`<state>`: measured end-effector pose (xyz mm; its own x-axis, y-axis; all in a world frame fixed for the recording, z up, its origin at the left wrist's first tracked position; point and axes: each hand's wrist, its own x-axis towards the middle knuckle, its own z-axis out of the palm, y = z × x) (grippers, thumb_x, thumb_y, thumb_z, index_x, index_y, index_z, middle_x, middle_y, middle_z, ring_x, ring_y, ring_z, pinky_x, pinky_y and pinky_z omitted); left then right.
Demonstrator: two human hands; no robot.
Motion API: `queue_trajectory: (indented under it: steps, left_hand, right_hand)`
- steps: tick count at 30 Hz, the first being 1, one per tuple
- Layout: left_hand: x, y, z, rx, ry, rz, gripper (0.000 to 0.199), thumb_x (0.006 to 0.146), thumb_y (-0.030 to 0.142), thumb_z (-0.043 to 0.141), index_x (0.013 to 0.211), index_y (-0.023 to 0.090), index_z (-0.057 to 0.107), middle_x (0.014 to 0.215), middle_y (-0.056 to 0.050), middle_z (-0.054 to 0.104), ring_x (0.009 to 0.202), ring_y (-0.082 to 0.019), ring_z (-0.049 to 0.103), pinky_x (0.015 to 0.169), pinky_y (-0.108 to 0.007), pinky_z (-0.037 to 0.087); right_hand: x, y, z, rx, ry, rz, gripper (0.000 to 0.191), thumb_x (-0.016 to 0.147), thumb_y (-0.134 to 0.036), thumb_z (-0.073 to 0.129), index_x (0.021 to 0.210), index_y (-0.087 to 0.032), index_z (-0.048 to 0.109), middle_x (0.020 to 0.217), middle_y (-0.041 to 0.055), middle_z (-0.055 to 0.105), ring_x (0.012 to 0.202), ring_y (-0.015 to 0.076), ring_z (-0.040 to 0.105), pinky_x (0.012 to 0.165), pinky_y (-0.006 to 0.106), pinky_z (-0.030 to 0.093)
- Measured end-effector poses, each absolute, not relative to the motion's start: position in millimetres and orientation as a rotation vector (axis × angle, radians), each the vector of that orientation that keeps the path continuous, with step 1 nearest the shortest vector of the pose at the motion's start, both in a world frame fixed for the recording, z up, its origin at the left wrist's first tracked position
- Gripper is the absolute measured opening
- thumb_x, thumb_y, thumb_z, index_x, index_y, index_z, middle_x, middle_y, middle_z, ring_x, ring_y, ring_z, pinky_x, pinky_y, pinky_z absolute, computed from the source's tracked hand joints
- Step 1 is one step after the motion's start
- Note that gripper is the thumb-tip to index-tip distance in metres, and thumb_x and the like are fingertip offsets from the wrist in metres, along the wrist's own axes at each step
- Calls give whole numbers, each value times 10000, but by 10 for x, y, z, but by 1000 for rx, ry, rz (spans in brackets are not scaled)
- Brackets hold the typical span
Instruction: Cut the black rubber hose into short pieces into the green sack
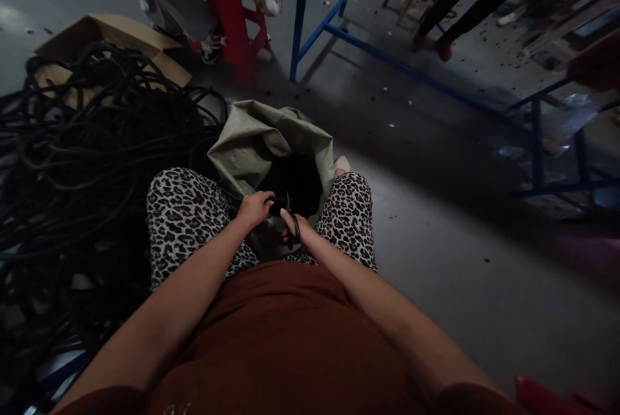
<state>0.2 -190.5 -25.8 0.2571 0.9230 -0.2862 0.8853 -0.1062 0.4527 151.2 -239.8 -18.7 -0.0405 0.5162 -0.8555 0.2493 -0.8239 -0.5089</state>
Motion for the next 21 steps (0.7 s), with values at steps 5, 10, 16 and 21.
queue_trajectory:
  steps: [5, 10, 16, 21]
  left_hand:
    - [-1, -1915, -272, 1980, 1649, 112, 336, 839, 282, 480, 1143, 254, 620, 1123, -21, 659, 1039, -181, 590, 942, -279, 417]
    - [-7, -1912, -277, 1988, 1644, 105, 337, 843, 288, 473, 1144, 244, 619, 1114, -29, 661, 1026, -183, 594, 926, -277, 424]
    - [-14, -1899, -283, 2012, 1620, 71, 339, 845, 295, 474, 1151, 249, 613, 1118, -26, 659, 1032, -181, 590, 925, -275, 420]
    - [-31, -1885, -321, 2036, 1586, 66, 345, 845, 290, 469, 1151, 232, 617, 1109, -40, 661, 1024, -189, 596, 915, -281, 430]
  right_hand:
    - [1512, -2398, -183, -2082, -850, 1968, 555, 891, -586, 393, 1132, -104, 524, 531, 11, 559, 328, 107, 515, 312, 173, 396]
    - [1520, -2406, -199, -2073, -854, 1960, 571, 879, -612, 386, 1126, -117, 527, 558, 20, 577, 344, 113, 529, 303, 169, 375]
    - [1526, -2395, -225, -2068, -842, 1962, 567, 875, -613, 394, 1132, -123, 519, 568, 21, 581, 358, 116, 542, 326, 178, 409]
    - [1519, -2376, -218, -2094, -853, 1966, 568, 870, -610, 408, 1143, -123, 511, 564, 24, 577, 358, 123, 538, 322, 191, 420]
